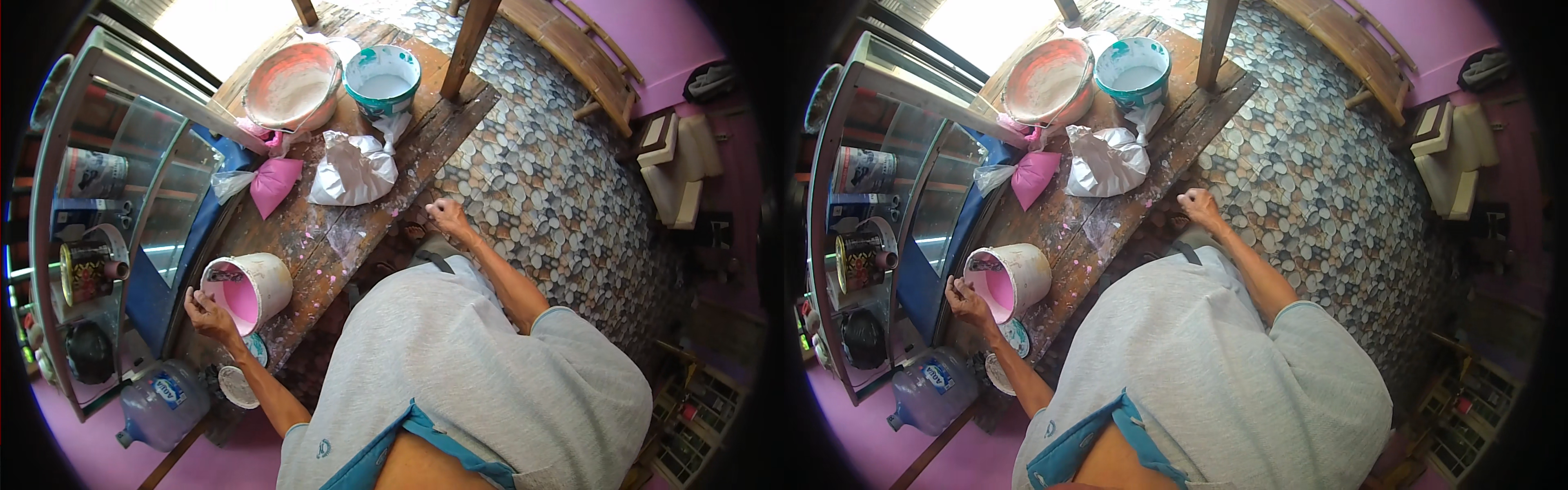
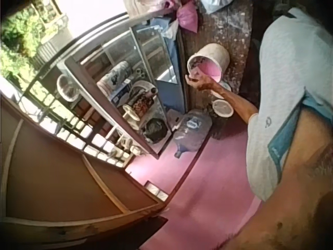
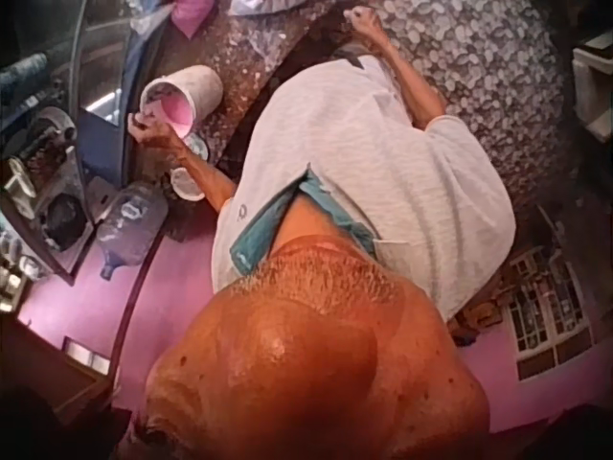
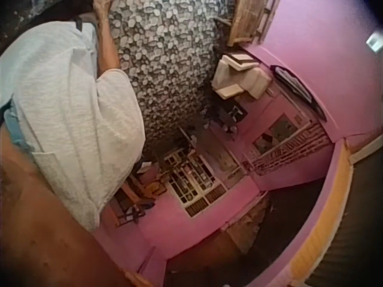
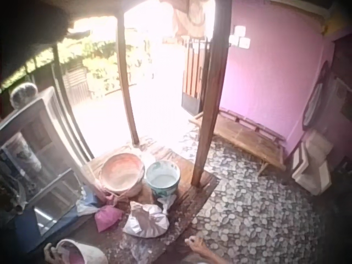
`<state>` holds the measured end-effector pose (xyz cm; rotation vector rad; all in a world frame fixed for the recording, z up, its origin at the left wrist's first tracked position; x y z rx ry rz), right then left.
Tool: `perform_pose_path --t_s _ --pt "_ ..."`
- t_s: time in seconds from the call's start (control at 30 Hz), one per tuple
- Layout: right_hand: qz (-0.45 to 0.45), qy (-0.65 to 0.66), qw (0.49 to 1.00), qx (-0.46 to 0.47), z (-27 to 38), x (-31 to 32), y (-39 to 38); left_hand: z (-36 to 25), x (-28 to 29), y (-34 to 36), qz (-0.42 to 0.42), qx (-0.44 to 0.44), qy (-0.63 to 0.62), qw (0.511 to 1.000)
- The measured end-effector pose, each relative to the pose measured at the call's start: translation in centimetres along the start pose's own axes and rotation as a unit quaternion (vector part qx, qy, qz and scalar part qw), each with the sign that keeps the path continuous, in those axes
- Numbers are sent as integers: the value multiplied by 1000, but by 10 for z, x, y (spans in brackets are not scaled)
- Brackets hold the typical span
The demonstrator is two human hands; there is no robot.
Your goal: The person handles a white cloth and a white bag on a workbench, then uses a paintbrush to stir pink paint inside a small bucket.
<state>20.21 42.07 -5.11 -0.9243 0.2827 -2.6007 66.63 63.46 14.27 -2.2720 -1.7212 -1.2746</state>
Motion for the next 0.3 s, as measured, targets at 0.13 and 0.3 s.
perform_pose_path --t_s 0.13,0.3 --pt "31 -153 982 -108 -150 2 -16 -58 -22 -42 92 6 -140 986" --pt "12 -229 941 -250 -254 12 -103 -111 -64 -106 307 33 -139 941"
Point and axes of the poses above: each hand's wrist, its own y-axis towards the middle knuckle, its own x-axis out of the back of the hand, z = x × y, the point moved 2 cm from there along y, towards the middle knuckle, and after that the axes turned 4 degrees about -y, right-handed, at the moved point
